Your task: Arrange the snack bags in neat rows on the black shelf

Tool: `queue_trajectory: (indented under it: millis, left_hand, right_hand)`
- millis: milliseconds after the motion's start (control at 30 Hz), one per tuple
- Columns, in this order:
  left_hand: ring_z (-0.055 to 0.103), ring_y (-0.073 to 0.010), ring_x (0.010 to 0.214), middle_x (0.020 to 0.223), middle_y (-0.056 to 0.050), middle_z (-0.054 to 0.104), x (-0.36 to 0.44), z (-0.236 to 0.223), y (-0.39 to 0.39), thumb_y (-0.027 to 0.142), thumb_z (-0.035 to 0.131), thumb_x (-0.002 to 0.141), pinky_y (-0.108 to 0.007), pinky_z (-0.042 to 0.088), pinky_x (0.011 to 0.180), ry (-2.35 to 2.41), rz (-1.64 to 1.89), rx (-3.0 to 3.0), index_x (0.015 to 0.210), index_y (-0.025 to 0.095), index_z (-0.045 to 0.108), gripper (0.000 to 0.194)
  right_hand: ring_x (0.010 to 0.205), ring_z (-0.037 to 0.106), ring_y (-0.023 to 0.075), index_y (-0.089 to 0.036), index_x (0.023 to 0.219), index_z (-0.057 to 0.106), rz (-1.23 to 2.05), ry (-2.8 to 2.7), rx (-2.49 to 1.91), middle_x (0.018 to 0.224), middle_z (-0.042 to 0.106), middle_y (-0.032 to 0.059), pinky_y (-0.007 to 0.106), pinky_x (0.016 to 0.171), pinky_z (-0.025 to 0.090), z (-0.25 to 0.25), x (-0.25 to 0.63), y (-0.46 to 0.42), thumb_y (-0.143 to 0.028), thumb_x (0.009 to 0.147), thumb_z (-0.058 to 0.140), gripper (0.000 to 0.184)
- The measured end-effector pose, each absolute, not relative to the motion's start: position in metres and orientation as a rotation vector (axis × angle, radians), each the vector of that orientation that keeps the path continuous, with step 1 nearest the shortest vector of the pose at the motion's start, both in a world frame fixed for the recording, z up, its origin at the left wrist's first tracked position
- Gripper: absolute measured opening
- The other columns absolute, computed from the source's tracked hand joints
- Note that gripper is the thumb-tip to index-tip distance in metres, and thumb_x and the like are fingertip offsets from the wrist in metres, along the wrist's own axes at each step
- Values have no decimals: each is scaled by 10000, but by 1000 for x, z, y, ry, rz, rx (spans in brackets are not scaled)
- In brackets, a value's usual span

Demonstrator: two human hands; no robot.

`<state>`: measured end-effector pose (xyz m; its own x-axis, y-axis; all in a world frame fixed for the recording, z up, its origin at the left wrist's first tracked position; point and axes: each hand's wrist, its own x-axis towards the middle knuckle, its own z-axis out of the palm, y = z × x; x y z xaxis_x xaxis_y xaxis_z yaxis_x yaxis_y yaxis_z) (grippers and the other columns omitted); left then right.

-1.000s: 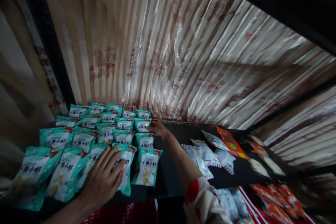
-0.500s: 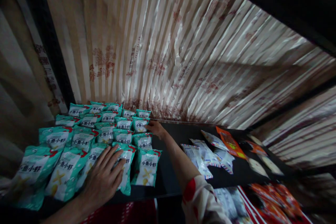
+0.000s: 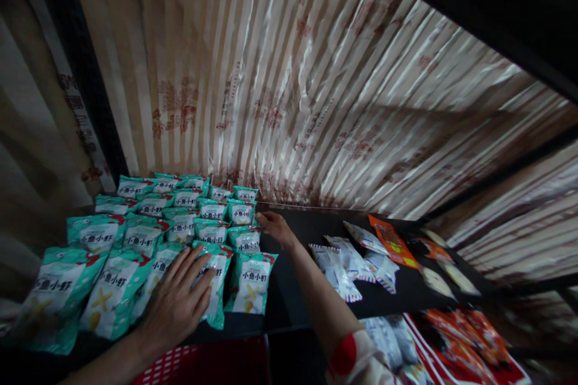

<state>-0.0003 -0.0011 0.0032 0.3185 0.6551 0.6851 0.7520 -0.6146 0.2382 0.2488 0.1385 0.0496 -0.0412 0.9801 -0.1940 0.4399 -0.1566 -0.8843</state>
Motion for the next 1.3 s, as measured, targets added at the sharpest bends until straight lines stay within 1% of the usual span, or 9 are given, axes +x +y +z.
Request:
queue_trajectory:
  millis: [133, 300, 500, 567, 733, 867, 967, 1167, 1300]
  left_hand:
    - [377, -280, 1264, 1209, -85, 566, -1, 5, -1, 238, 475, 826, -499, 280, 1072, -1316, -1145, -2469, 1030, 200, 622, 255]
    - [365, -282, 1272, 1215, -90, 564, -1, 6, -2, 234, 485, 822, -489, 274, 1081, -1332, -1127, -2482, 1036, 190, 621, 257]
    - [361, -276, 1275, 1201, -90, 574, -2, 9, -3, 234, 486, 828, -483, 266, 1088, -1324, -1118, -2476, 1019, 188, 630, 244]
    - [364, -276, 1273, 1194, -89, 577, -3, 10, -3, 235, 485, 828, -486, 270, 1085, -1318, -1119, -2471, 1017, 189, 631, 243]
    - [369, -282, 1269, 1198, -89, 573, -4, 10, -4, 234, 483, 829, -491, 277, 1079, -1314, -1105, -2469, 1026, 191, 627, 248]
    - [360, -287, 1275, 1218, -93, 561, -3, 10, -4, 225, 486, 821, -489, 283, 1076, -1319, -1088, -2470, 1039, 188, 621, 260]
    - [356, -283, 1279, 1227, -99, 555, -2, 10, -4, 219, 484, 820, -485, 289, 1073, -1314, -1097, -2458, 1032, 185, 623, 256]
    - [365, -271, 1276, 1256, -109, 532, -1, 8, -3, 216, 473, 832, -476, 314, 1060, -1291, -1106, -2428, 1016, 180, 624, 241]
    - [379, -265, 1267, 1217, -103, 558, 1, 7, -4, 177, 466, 836, -471, 336, 1047, -1263, -1109, -2423, 1027, 182, 615, 242]
  right_hand:
    - [808, 569, 174, -180, 881, 661, 1204, -1620, -1672, 871, 658, 45, 257, 631, 423, 62, 254, 117, -591, 655, 622, 471]
    - [649, 514, 114, -171, 892, 650, 1328, -1698, -1636, 768, 635, 6, 225, 546, 338, 64, 249, 110, -527, 609, 692, 456]
    - [545, 434, 75, -170, 679, 572, 1331, -1613, -1575, 602, 538, -50, 219, 511, 303, 66, 241, 108, -494, 586, 714, 366]
    - [536, 434, 74, -173, 671, 559, 1342, -1591, -1561, 594, 530, -53, 220, 511, 310, 68, 242, 106, -495, 589, 711, 366]
    - [605, 509, 101, -172, 731, 582, 1356, -1505, -1545, 690, 597, -21, 232, 553, 362, 68, 240, 107, -488, 558, 734, 392]
    - [614, 548, 112, -173, 701, 566, 1430, -1412, -1536, 658, 591, -29, 250, 600, 430, 60, 233, 107, -475, 525, 761, 400]
    - [615, 569, 122, -178, 706, 567, 1471, -1354, -1541, 652, 597, -34, 262, 610, 461, 55, 230, 107, -462, 508, 776, 404]
    - [639, 586, 129, -184, 719, 591, 1510, -1355, -1532, 695, 624, -22, 269, 627, 482, 55, 232, 107, -431, 541, 771, 354]
    - [684, 600, 144, -181, 708, 598, 1496, -1395, -1547, 711, 634, -13, 273, 662, 488, 56, 231, 107, -432, 556, 764, 337]
